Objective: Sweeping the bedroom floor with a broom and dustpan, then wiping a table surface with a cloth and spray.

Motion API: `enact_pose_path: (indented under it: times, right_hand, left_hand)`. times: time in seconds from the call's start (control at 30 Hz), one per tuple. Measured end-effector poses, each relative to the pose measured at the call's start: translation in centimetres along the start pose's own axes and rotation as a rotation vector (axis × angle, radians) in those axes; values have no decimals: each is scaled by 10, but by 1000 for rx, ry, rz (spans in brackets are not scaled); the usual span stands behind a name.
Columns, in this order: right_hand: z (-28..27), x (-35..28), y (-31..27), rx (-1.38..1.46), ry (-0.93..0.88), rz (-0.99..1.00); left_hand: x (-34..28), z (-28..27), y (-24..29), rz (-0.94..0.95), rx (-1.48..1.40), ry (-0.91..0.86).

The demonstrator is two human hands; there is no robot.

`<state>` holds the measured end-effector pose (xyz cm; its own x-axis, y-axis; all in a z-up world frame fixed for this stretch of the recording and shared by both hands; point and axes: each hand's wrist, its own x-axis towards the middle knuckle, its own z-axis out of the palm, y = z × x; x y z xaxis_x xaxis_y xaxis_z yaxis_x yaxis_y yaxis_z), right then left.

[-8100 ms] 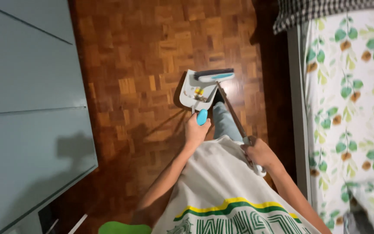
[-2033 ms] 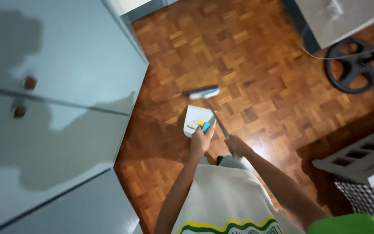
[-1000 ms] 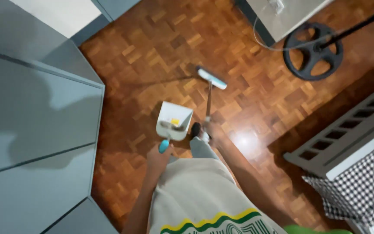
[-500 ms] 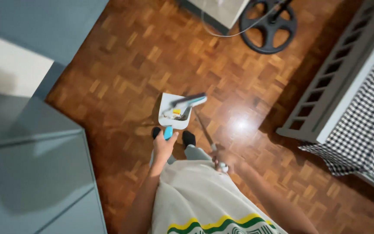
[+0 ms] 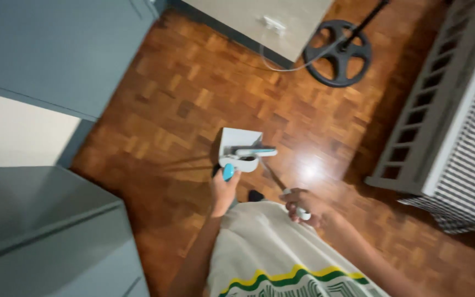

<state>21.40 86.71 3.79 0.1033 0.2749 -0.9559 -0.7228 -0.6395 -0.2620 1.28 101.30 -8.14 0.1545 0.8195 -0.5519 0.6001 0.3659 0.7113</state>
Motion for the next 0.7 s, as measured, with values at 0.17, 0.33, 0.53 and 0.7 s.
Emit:
enact_pose_path:
  times: [0.17, 0.33, 0.53, 0.7]
  right_hand:
    - [75, 1, -62, 15, 39, -12]
    - [124, 35, -87, -103, -25, -232]
    - [188, 74, -138, -268, 19, -397]
    - [223, 129, -209, -362, 0, -493]
  left_hand:
    - [42, -62, 29, -25, -146, 13]
    - [93, -97, 32, 5, -140, 10]
    - [137, -121, 70, -27, -134, 1]
    - [192, -133, 113, 10, -171, 49]
